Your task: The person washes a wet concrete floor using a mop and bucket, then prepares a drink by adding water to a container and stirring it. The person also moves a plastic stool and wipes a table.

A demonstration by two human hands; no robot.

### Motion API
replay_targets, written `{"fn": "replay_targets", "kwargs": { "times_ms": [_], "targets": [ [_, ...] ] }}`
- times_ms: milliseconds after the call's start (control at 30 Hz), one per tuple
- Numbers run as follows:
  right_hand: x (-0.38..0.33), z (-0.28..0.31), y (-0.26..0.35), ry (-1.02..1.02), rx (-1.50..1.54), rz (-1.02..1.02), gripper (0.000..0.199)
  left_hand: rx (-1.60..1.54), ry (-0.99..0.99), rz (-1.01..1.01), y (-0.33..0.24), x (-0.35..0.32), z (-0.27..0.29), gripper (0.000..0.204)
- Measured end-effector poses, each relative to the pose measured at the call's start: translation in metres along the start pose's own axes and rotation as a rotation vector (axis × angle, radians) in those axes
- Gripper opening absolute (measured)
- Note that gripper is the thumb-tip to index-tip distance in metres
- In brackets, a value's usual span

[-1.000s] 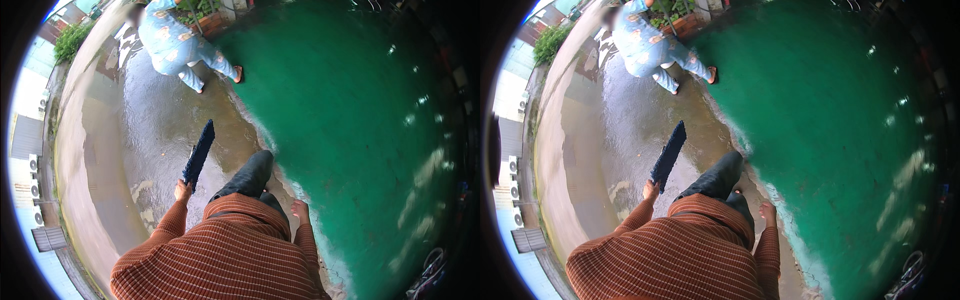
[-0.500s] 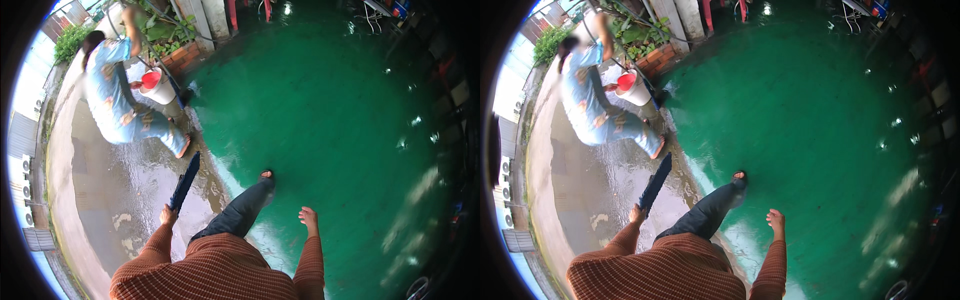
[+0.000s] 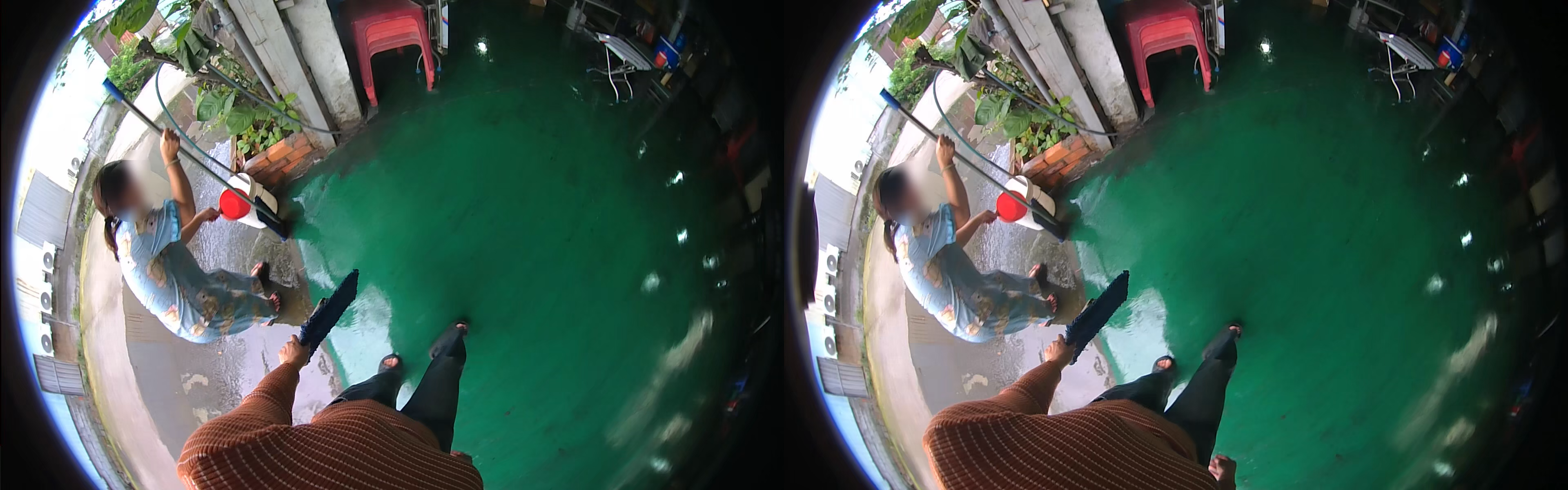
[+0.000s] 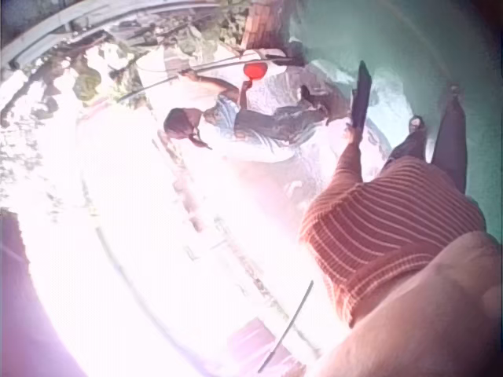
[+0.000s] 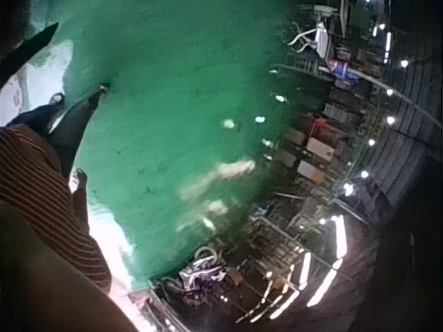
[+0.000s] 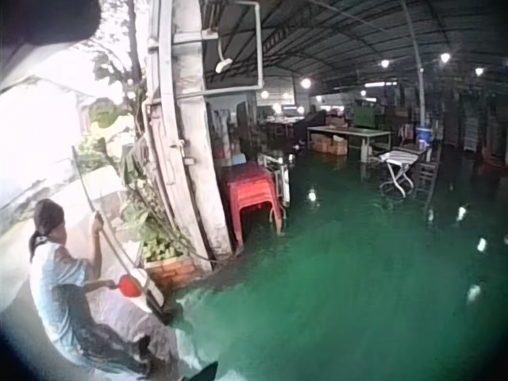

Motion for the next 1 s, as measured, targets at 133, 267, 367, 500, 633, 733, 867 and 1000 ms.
{"fn": "replay_targets", "kwargs": {
  "times_ms": [133,267,367,500,633,733,867,1000],
  "targets": [
    [0.051,0.063,0.122,0.03,0.012,-0.111,0.004,-0.095,-0.021,-0.018,-0.09,0.011,0.031,0.047],
    [0.114,0.105,0.405,0.063,0.096,0.012,0.009,-0.092,-0.044,0.052,-0.139,-0.016,0.069,0.044],
    [0.097,0.053,0.65,-0.1,-0.22,0.375,0.023,-0.125,-0.077,0.001,-0.184,-0.017,0.091,0.041],
    [0.097,-0.035,0.86,-0.051,-0.427,0.797,0.025,-0.12,-0.143,-0.043,-0.231,-0.028,0.143,0.036],
    [0.09,-0.204,0.948,0.415,-0.434,1.022,0.025,0.025,-0.227,-0.105,-0.257,0.001,0.164,0.039],
    [0.054,-0.296,0.971,0.539,-0.647,1.171,0.023,0.155,-0.41,-0.214,-0.299,0.045,0.185,0.041],
    [0.032,-0.34,1.01,0.547,-1.008,1.27,0.023,0.442,-0.766,-0.455,-0.391,0.086,0.277,0.021],
    [0.019,-0.356,1.056,0.576,-1.053,1.193,0.024,0.505,-0.514,-0.55,-0.483,0.103,0.393,0.032]
  ]
}}
Point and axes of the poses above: each hand's wrist, its own x-axis towards the middle knuckle, its own z-axis out of the back of the hand, y = z × x, the point moved 3 cm from there along x, towards the middle knuckle, and after that the axes turned 3 degrees about z, right-handed, at the moved point
